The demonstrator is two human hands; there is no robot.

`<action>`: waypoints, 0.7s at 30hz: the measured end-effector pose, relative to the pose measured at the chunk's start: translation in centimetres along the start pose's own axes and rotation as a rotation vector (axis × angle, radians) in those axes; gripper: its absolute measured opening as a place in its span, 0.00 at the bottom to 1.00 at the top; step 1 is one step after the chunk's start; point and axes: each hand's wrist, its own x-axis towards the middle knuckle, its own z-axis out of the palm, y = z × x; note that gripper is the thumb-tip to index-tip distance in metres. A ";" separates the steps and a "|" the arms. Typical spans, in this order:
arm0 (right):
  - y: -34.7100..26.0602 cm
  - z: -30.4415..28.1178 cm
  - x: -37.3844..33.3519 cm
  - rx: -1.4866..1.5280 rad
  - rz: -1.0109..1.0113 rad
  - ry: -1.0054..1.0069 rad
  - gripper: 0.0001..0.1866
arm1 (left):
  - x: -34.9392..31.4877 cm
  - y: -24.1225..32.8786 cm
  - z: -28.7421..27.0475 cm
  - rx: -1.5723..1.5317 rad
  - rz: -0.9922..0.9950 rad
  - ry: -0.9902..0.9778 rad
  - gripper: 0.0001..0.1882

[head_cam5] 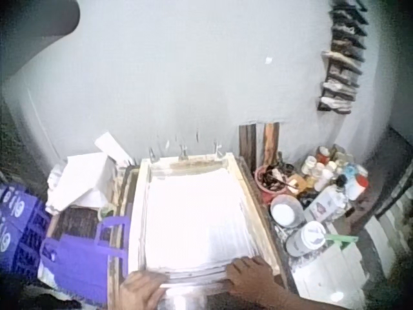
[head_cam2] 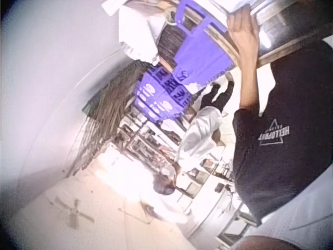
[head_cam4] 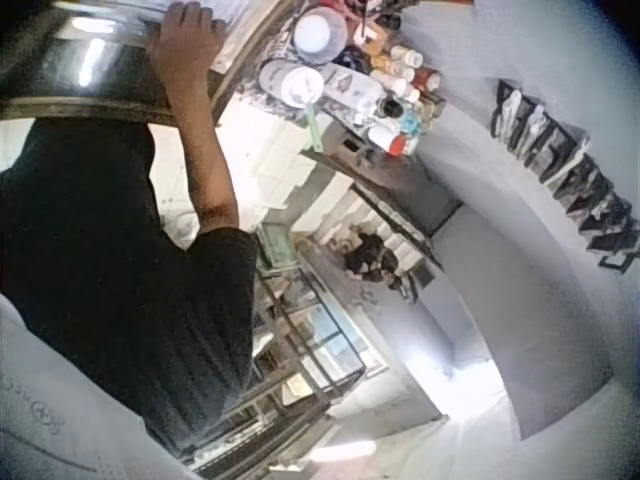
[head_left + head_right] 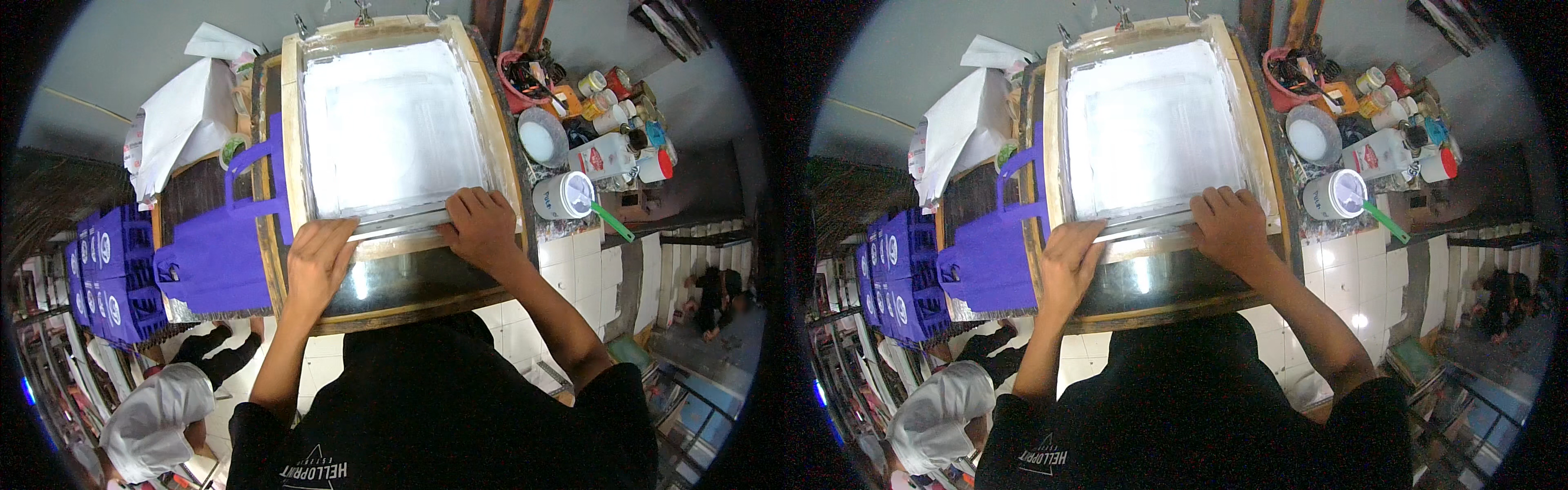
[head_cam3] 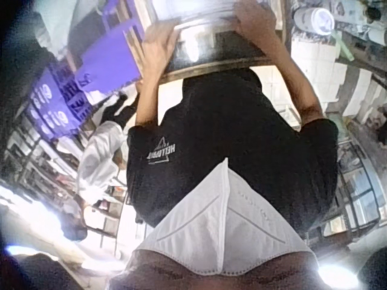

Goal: The person performs screen printing on blue tote bags by placing each bag onto a printing table and using a squeegee to apply white ink through a screen frame.

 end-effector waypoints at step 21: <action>0.6 -13.2 12.6 -0.061 -0.160 0.662 0.12 | 2.1 -1.6 1.9 0.452 -0.079 0.528 0.14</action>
